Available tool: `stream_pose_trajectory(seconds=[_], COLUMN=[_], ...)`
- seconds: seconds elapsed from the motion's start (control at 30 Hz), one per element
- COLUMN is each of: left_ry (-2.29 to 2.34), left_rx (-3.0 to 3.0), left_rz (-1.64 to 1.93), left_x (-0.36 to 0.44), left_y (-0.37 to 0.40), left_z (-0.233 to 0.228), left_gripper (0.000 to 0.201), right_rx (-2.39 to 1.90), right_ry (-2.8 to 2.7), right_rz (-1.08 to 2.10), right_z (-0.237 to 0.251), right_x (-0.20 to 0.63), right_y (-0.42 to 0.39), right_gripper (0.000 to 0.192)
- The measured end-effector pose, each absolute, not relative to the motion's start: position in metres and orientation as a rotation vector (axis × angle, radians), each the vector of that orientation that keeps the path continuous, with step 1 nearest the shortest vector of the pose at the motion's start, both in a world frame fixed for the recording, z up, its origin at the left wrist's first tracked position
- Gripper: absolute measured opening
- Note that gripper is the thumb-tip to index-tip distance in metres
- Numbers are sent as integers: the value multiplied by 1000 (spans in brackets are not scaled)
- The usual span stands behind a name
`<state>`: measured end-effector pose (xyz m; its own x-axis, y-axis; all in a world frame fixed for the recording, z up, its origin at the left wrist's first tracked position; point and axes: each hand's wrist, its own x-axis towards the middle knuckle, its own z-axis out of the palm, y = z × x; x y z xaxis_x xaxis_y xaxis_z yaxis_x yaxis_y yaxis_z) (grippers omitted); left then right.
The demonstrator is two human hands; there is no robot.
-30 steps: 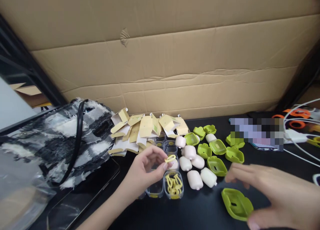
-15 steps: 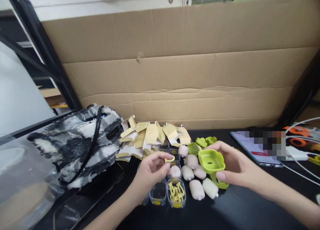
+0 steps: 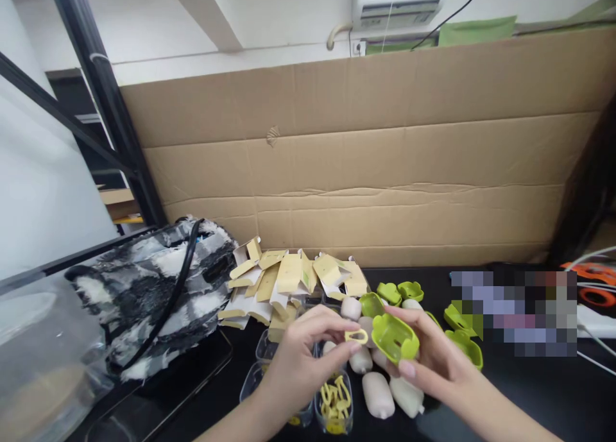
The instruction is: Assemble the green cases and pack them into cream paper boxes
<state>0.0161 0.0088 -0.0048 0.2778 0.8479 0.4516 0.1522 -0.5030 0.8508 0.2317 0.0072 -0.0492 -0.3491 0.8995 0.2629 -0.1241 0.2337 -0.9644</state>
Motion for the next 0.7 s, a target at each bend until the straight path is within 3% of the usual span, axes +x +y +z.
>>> stream_pose_trajectory(seconds=[0.3,0.7], left_ry=[767,857], left_rx=[2268,2594], left_rz=[1367,1313], left_x=[19,24], left_y=[-11,-17], left_z=[-19,-25], left_gripper=[14,4], right_rx=[-904,-920], right_ry=[-1956,-2038], right_rz=[470,207], right_z=[-61,-50], right_x=[229,224], right_y=[-13,-22], right_gripper=[48,44])
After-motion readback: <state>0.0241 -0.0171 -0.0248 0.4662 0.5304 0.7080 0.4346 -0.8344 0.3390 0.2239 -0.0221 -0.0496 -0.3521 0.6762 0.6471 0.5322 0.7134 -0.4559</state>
